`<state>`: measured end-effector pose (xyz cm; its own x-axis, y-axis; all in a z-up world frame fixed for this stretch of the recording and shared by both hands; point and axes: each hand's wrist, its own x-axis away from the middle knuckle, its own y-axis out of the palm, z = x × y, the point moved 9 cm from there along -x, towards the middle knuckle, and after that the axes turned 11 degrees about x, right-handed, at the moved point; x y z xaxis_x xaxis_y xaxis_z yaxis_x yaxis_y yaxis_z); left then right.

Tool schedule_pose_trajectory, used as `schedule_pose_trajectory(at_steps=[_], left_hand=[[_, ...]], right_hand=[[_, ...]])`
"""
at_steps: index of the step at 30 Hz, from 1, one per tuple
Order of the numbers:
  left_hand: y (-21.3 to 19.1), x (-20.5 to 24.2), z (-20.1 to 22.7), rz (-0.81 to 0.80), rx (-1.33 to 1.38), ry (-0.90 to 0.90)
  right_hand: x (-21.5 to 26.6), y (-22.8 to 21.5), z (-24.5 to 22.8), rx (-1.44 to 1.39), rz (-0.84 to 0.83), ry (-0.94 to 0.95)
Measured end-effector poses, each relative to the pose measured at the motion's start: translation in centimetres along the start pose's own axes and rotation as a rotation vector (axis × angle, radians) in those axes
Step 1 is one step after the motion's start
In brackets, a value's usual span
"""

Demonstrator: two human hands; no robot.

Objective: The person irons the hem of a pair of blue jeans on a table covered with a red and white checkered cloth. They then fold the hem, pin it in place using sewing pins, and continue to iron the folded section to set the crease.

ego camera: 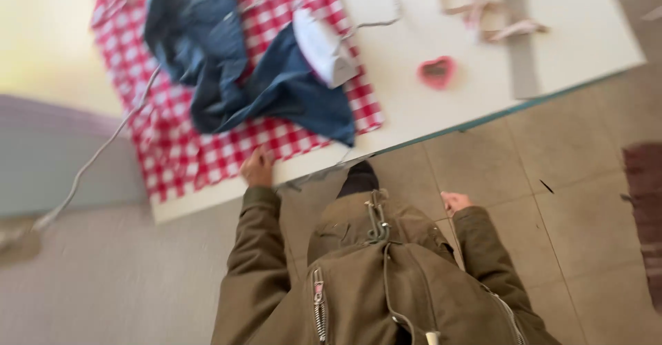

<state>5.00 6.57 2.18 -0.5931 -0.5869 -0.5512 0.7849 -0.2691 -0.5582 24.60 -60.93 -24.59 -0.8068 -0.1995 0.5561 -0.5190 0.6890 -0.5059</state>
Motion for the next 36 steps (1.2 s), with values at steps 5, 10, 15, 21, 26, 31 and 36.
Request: schedule_pose_trajectory(at_steps=[5, 10, 15, 21, 26, 31, 36], left_hand=[[-1.0, -2.2, 3.8, -0.118, 0.22, -0.086], [-1.9, -7.6, 11.4, -0.317, 0.219, 0.152], [1.4, -11.5, 12.3, -0.455, 0.116, 0.362], [2.8, -13.1, 12.0, -0.545, 0.15, 0.557], [3.3, -11.6, 12.8, -0.905, 0.008, 0.587], [3.0, -16.6, 15.1, -0.942, 0.011, 0.601], [12.1, -26.7, 10.5, -0.942, 0.372, 0.561]], right_hand=[[10.8, -1.5, -29.7, 0.282, 0.056, -0.385], [18.1, 5.1, -50.2, 0.437, 0.206, -0.913], [20.5, 15.7, -63.1, 0.862, 0.428, -1.226], [13.4, 18.0, -60.5, 0.849, 0.578, -1.071], [10.8, 17.4, -58.2, 0.872, 0.27, -0.928], [12.4, 14.6, -63.0, 0.871, -0.038, -0.951], [13.7, 4.2, -76.4, 0.821, 0.411, -0.864]])
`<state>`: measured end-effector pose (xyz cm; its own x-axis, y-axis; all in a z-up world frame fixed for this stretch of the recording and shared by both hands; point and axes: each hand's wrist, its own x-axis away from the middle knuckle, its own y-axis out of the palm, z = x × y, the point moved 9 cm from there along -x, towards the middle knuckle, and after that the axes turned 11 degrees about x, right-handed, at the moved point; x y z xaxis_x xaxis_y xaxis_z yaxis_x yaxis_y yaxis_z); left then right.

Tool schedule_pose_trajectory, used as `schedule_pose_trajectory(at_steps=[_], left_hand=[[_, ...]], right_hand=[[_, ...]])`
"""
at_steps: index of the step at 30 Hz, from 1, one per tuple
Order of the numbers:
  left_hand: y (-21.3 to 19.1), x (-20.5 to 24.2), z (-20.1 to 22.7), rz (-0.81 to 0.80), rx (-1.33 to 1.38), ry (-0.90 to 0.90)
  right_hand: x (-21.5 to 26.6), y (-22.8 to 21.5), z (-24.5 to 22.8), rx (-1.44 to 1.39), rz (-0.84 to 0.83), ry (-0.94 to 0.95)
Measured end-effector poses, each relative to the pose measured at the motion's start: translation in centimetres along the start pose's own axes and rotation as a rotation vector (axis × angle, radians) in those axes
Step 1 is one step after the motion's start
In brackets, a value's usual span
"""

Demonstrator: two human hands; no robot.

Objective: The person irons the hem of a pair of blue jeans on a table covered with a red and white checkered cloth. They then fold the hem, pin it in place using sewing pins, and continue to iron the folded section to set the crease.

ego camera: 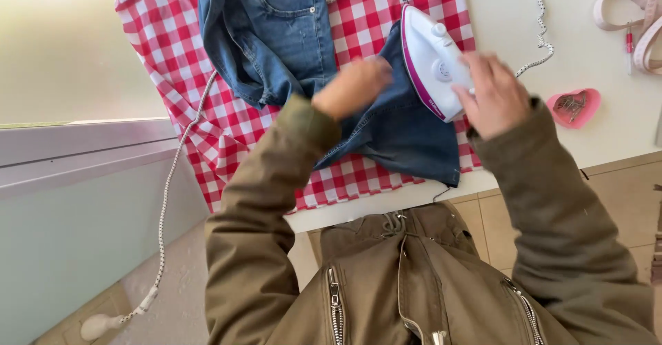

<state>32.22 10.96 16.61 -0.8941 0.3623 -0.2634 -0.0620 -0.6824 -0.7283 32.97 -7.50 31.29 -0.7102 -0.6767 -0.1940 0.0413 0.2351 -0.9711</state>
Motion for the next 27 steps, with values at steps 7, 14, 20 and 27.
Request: schedule_pose_trajectory(at_steps=[7, 14, 20, 27], left_hand=[[5.7, -5.4, -15.2, -0.195, -0.042, -0.461], [9.1, -3.8, -18.7, 0.099, 0.95, -0.841], [3.5, -5.3, -16.1, 0.45, 0.479, -0.52], [2.2, -5.0, -14.2, 0.418, 0.408, -0.512]], right_hand=[[-6.6, 9.3, 4.7, 0.187, -0.227, 0.274], [-7.7, 13.9, 7.8, -0.108, -0.34, 0.349], [-5.8, 12.0, 5.6, 0.027, -0.388, 0.285], [-0.3, 10.1, 8.3, 0.129, -0.468, 0.419]])
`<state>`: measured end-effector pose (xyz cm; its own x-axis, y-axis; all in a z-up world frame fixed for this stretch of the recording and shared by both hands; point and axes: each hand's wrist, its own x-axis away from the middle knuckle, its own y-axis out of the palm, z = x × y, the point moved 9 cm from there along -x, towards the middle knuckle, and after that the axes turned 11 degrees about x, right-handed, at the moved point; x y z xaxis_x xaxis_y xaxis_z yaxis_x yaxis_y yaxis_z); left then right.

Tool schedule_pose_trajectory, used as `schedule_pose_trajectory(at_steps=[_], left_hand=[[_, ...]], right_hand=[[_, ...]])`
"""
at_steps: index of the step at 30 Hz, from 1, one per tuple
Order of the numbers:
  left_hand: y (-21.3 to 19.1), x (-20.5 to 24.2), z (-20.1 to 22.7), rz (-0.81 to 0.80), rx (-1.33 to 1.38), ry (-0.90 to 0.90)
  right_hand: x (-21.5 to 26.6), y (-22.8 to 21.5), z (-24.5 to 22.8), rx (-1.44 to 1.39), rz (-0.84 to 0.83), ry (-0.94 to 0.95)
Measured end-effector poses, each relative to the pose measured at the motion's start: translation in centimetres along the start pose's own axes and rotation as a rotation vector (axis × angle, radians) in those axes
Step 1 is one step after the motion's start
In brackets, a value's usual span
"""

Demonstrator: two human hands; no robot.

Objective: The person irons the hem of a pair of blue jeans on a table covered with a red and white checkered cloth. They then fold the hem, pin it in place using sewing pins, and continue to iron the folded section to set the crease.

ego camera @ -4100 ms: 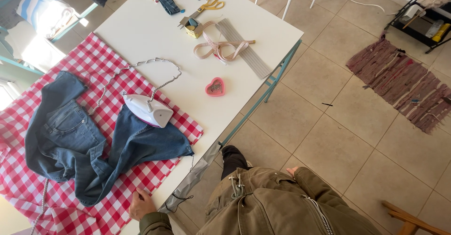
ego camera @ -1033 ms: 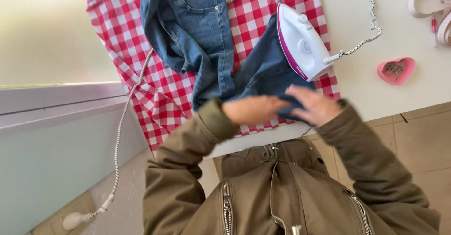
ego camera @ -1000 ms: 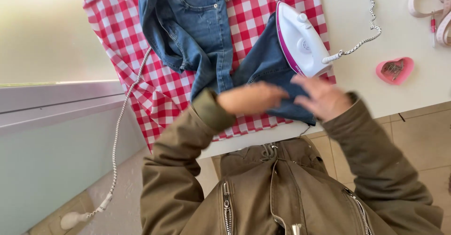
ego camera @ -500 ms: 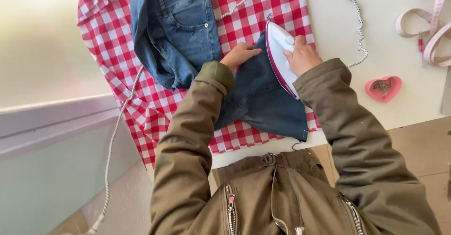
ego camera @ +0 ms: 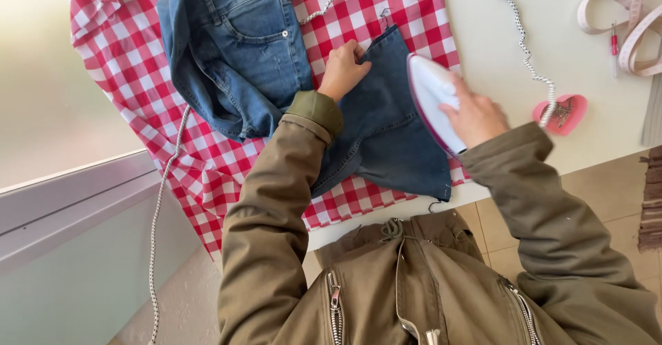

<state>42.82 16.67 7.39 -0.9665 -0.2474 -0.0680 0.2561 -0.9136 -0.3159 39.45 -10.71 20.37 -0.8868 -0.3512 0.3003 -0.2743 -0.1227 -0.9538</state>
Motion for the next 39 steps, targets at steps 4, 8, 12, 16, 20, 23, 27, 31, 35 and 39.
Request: schedule_pose_trajectory(at_steps=[4, 8, 12, 16, 20, 23, 27, 31, 35, 39], left_hand=[[0.9, -0.9, -1.5, -0.043, 0.087, 0.044], [1.4, -1.5, -0.9, -0.055, 0.123, 0.007], [0.3, -0.3, 3.0, 0.025, 0.044, 0.052], [-0.5, 0.2, 4.8, 0.073, -0.001, 0.125], [-0.7, -0.1, 4.1, 0.114, -0.049, 0.117], [-0.3, -0.8, 3.1, 0.118, -0.03, 0.102], [-0.2, -1.0, 2.7, 0.12, 0.041, 0.079], [0.0, -0.9, 2.2, 0.094, 0.074, 0.077], [-0.9, -1.4, 3.9, 0.145, 0.134, 0.137], [-0.6, -1.3, 3.4, 0.146, 0.214, 0.134]], right_hand=[[0.8, -2.7, 4.9, -0.121, 0.201, 0.0], [0.9, -3.5, 4.4, -0.103, 0.215, -0.009], [-0.4, -0.8, 0.4, -0.114, 0.162, -0.004], [-1.9, -0.5, -3.2, -0.116, 0.121, -0.01], [-3.9, -1.1, -4.5, -0.089, 0.206, -0.059], [-4.8, -1.3, -4.7, -0.087, 0.188, -0.059], [-4.4, -2.0, -5.0, -0.092, 0.155, -0.048], [-4.9, -1.7, -4.5, -0.093, 0.201, -0.037], [-5.2, -1.9, -5.0, -0.097, 0.175, -0.048], [-5.2, -2.2, -5.0, -0.102, 0.192, -0.025]])
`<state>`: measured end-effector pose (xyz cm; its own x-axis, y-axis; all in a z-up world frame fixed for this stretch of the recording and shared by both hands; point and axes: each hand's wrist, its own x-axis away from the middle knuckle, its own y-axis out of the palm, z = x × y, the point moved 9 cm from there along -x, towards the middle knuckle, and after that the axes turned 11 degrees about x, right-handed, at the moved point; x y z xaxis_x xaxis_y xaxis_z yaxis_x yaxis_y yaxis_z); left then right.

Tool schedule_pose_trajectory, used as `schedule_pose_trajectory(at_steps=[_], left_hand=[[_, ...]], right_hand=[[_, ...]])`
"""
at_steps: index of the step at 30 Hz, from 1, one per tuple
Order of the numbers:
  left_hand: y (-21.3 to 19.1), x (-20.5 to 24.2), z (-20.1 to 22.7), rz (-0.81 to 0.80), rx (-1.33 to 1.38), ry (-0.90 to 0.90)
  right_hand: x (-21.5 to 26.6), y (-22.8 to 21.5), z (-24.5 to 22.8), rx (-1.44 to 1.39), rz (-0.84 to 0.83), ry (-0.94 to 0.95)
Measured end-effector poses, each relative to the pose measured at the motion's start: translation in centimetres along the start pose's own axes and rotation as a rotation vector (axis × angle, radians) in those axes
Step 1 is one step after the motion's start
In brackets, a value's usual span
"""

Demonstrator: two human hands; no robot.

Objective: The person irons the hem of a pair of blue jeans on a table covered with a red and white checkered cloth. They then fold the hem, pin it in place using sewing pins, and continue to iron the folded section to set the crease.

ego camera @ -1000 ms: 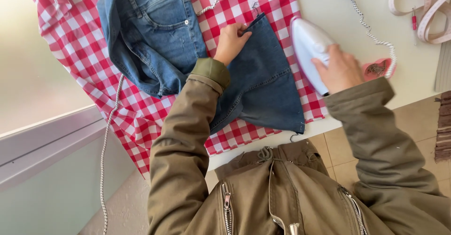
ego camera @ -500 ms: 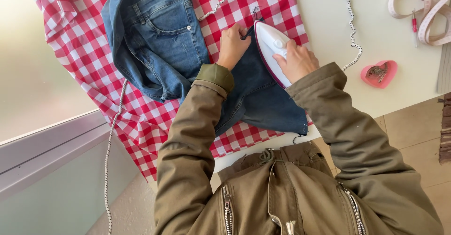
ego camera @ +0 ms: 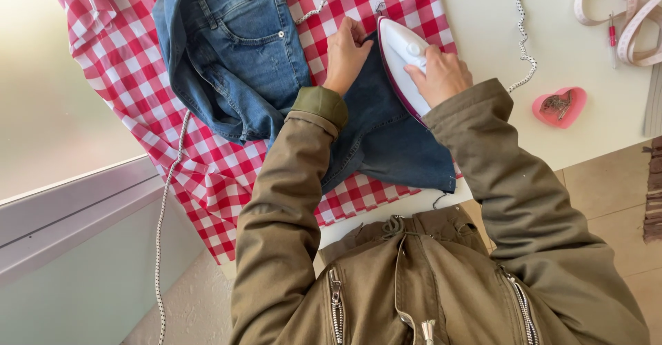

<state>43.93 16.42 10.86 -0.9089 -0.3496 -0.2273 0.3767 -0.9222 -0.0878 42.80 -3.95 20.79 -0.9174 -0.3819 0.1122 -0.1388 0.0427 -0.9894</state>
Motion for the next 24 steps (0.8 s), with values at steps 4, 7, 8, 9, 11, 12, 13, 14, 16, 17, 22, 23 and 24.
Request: schedule_pose_trajectory(at_steps=[4, 7, 8, 9, 11, 12, 13, 14, 16, 17, 22, 23, 24], left_hand=[[0.1, -0.2, 0.7, 0.047, -0.068, 0.081], [0.0, -0.3, 0.1, 0.066, -0.114, 0.058], [0.1, -0.2, 0.2, 0.055, -0.113, 0.058], [0.2, -0.3, 0.4, 0.041, -0.112, 0.062], [0.2, -0.4, 0.5, 0.042, -0.112, 0.069], [0.2, -0.6, 0.6, 0.046, -0.112, 0.075], [0.2, -0.5, 0.7, 0.046, -0.112, 0.076], [0.2, -0.5, 0.6, 0.046, -0.12, 0.059], [0.1, -0.3, 0.3, 0.039, -0.128, 0.036], [0.2, -0.2, 0.3, 0.037, -0.128, 0.038], [0.6, -0.6, 0.0, 0.019, -0.124, 0.024], [0.5, -0.4, 0.0, 0.022, -0.139, 0.033], [0.3, -0.2, 0.0, 0.026, -0.154, 0.042]], right_hand=[[0.6, 0.1, 0.0, 0.009, 0.022, -0.016], [1.3, 1.0, 0.3, 0.009, -0.026, 0.001], [1.2, 1.0, 0.2, 0.027, -0.006, -0.004], [1.2, 1.0, 0.2, 0.043, 0.017, -0.006], [0.5, 0.9, -0.1, 0.044, 0.035, -0.001], [0.1, 0.7, -0.2, 0.047, 0.054, 0.001], [0.1, 0.7, 0.0, 0.046, 0.054, 0.001], [0.2, 1.0, 0.2, 0.032, 0.022, 0.016], [0.4, 1.5, 0.5, 0.015, -0.016, 0.038], [0.5, 1.5, 0.7, 0.017, -0.019, 0.041], [-0.3, 1.1, 0.9, 0.044, 0.03, 0.059], [0.0, 1.1, 0.9, 0.034, 0.031, 0.064], [0.2, 1.1, 0.9, 0.023, 0.032, 0.069]])
